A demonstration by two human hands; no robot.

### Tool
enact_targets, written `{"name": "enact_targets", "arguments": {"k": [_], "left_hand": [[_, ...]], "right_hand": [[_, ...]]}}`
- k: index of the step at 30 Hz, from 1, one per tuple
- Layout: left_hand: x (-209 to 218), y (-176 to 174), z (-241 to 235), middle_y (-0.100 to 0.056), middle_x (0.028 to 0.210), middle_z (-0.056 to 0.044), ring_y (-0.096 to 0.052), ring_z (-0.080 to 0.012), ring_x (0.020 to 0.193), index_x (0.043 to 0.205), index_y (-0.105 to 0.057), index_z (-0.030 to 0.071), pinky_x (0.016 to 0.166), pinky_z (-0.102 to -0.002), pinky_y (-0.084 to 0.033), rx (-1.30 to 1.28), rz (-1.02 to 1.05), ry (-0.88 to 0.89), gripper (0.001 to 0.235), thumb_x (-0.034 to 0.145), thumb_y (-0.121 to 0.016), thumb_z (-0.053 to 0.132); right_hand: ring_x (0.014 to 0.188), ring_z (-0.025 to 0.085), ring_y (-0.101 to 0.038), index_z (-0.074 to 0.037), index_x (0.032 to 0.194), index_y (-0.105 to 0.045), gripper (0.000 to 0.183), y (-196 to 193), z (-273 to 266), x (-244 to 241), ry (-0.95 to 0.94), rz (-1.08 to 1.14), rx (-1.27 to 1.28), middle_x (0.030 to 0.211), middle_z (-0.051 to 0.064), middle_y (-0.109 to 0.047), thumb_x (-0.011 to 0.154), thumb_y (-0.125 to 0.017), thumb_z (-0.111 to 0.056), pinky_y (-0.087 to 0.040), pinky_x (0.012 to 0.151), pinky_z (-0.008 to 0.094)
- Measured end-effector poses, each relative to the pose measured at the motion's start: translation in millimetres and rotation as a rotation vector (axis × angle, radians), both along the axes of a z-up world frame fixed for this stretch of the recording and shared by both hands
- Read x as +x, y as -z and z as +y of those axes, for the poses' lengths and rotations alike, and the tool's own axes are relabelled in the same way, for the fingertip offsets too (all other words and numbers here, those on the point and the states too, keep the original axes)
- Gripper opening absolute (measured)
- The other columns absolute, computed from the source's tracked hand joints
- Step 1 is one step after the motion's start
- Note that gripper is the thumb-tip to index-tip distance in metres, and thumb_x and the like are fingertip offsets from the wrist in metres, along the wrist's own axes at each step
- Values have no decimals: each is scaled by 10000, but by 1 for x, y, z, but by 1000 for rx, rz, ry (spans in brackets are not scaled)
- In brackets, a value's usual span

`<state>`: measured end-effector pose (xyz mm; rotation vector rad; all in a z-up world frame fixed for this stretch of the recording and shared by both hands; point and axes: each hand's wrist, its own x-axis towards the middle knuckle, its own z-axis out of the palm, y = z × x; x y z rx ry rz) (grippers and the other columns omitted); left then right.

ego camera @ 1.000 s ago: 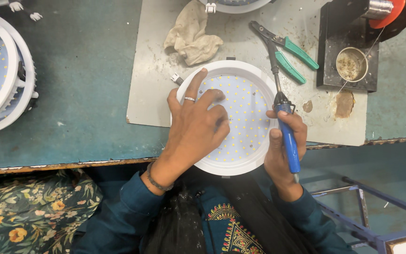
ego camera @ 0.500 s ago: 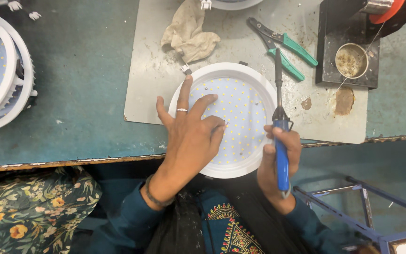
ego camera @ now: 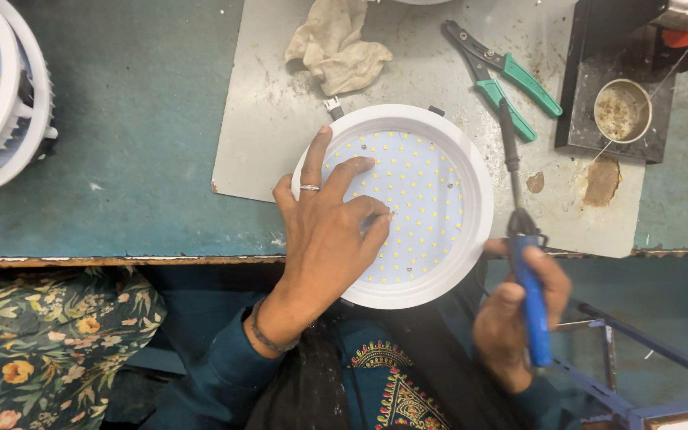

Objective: The person uses a soldering iron to attach wires to the center of circular LED light panels. They handle multiple panels, moving finished ones aside and picking up new ones from a stack to continue the process.

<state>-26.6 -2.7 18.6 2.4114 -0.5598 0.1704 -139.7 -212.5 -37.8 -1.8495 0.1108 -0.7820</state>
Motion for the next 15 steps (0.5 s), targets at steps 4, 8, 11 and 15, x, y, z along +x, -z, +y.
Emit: {"name": "enact_targets", "arguments": {"k": [4,8,11,15], "left_hand": [[0,1,0,-621,1335,-58,-247,-381,1502,760,-801,152,1064,-622,-216,6,-1,-4,61,774,-804,212],[1,2,0,-624,1333,-53,-255,-388,1498,757,-804,158,1073,-608,-223,-7,-3,-6,45,770,-798,201],[3,1,1,-619,1344,-61,-253,-397,1494,758,-806,155,1070,-608,-218,-30,19,-3,62,770,-805,216],[5,0,3,-609,1365,-80,-246,-398,1496,753,-807,151,1066,-609,-211,-53,46,-6,69,755,-805,220]], "right_hand": [[857,327,-694,71,1360,-478,633,3,-23,3,-8,-170,110,1116,235,-621,1067,-645,-466,-597,747,368],[694,311,-673,85,1286,-498,540,-2,-40,-6,2,-201,206,1073,270,-648,1093,-647,-396,-590,577,359],[542,246,-601,79,1171,-483,394,-6,-42,-7,38,-174,220,953,265,-632,995,-629,-241,-539,443,308],[519,226,-578,133,1018,-599,282,-16,-37,-5,-49,-35,313,871,260,-642,1006,-603,-149,-509,494,272]]}}
